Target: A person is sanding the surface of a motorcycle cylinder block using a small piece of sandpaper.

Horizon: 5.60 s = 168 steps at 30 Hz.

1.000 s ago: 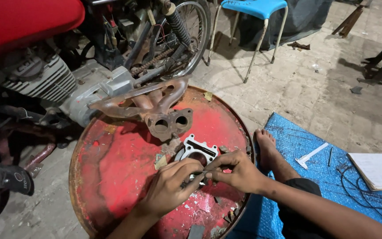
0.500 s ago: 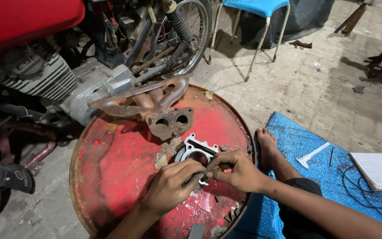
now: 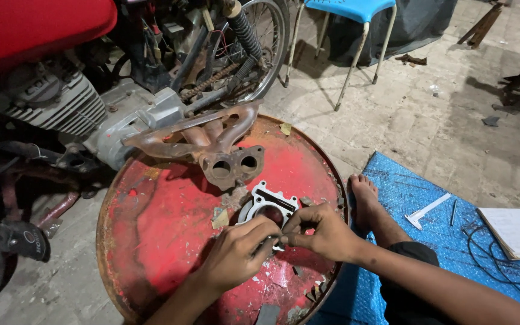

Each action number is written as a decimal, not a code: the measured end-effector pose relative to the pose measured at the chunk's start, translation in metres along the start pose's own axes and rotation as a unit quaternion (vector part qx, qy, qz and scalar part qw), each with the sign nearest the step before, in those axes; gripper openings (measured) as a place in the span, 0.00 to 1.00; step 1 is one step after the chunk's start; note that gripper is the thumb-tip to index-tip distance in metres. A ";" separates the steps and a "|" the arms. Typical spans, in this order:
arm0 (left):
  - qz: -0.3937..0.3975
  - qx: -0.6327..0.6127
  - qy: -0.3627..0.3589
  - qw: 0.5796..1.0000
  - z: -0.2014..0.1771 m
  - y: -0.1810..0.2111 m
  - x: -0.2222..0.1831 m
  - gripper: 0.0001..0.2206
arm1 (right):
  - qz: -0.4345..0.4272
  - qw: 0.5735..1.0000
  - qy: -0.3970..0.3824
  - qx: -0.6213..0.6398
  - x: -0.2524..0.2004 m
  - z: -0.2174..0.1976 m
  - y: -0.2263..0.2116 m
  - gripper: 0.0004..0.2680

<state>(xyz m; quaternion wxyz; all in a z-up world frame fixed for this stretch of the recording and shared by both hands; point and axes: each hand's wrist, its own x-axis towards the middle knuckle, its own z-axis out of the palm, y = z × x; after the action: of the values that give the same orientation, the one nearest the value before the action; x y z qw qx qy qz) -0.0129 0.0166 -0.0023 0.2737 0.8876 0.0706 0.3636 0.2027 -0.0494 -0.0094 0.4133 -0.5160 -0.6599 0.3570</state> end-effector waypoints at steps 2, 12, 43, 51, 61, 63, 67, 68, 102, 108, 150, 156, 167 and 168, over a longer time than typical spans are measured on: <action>-0.024 0.016 -0.001 1.000 0.002 0.003 0.000 0.06 | -0.023 1.000 0.007 -0.010 0.000 0.001 -0.001 0.03; 0.014 0.151 0.029 0.988 -0.003 0.001 0.002 0.11 | 0.032 0.999 0.024 -0.010 0.005 0.003 0.020 0.03; -0.299 0.203 -0.181 0.915 0.020 0.009 -0.013 0.31 | 0.223 0.952 0.094 0.185 0.001 0.002 0.036 0.06; -0.312 0.212 -0.173 0.910 0.028 0.004 -0.012 0.24 | 0.237 0.928 0.147 0.249 0.007 0.007 0.050 0.05; -0.322 0.205 -0.183 0.906 0.028 0.007 -0.010 0.24 | 0.201 0.946 0.160 0.198 0.007 0.017 0.045 0.03; -0.322 0.198 -0.185 0.907 0.026 0.008 -0.009 0.24 | 0.196 0.951 0.146 0.190 0.005 0.022 0.041 0.02; -0.323 0.202 -0.187 0.906 0.029 0.007 -0.011 0.24 | 0.174 0.955 0.169 0.171 0.008 0.018 0.047 0.01; -0.323 0.204 -0.187 0.905 0.029 0.007 -0.011 0.24 | 0.172 0.957 0.167 0.162 0.006 0.018 0.039 0.01; -0.329 0.211 -0.194 0.900 0.028 0.006 -0.010 0.24 | 0.165 0.968 0.109 0.155 0.001 0.014 0.033 0.11; -0.323 0.206 -0.193 0.903 0.027 0.006 -0.010 0.24 | 0.137 0.982 0.096 0.089 0.002 0.008 0.026 0.08; -0.308 0.267 -0.189 0.893 0.036 -0.009 -0.016 0.26 | -0.276 0.878 -0.047 -0.389 0.000 0.004 0.064 0.06; -0.306 0.238 -0.182 0.904 0.036 -0.008 -0.018 0.25 | -0.263 0.897 -0.032 -0.353 -0.002 0.000 0.051 0.05; -0.355 0.210 -0.213 0.886 0.024 0.015 -0.005 0.25 | -0.192 0.956 0.024 -0.219 -0.005 0.009 0.049 0.02; -0.359 0.208 -0.216 0.884 0.025 0.014 -0.006 0.25 | -0.192 0.955 0.028 -0.226 -0.006 0.012 0.054 0.03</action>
<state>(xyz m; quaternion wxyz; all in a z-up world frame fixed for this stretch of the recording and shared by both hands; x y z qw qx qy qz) -0.0010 -0.0081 -0.0125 0.2035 0.8945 0.3977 0.0171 0.2137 -0.0437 -0.0640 0.3649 -0.4698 -0.7979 0.0974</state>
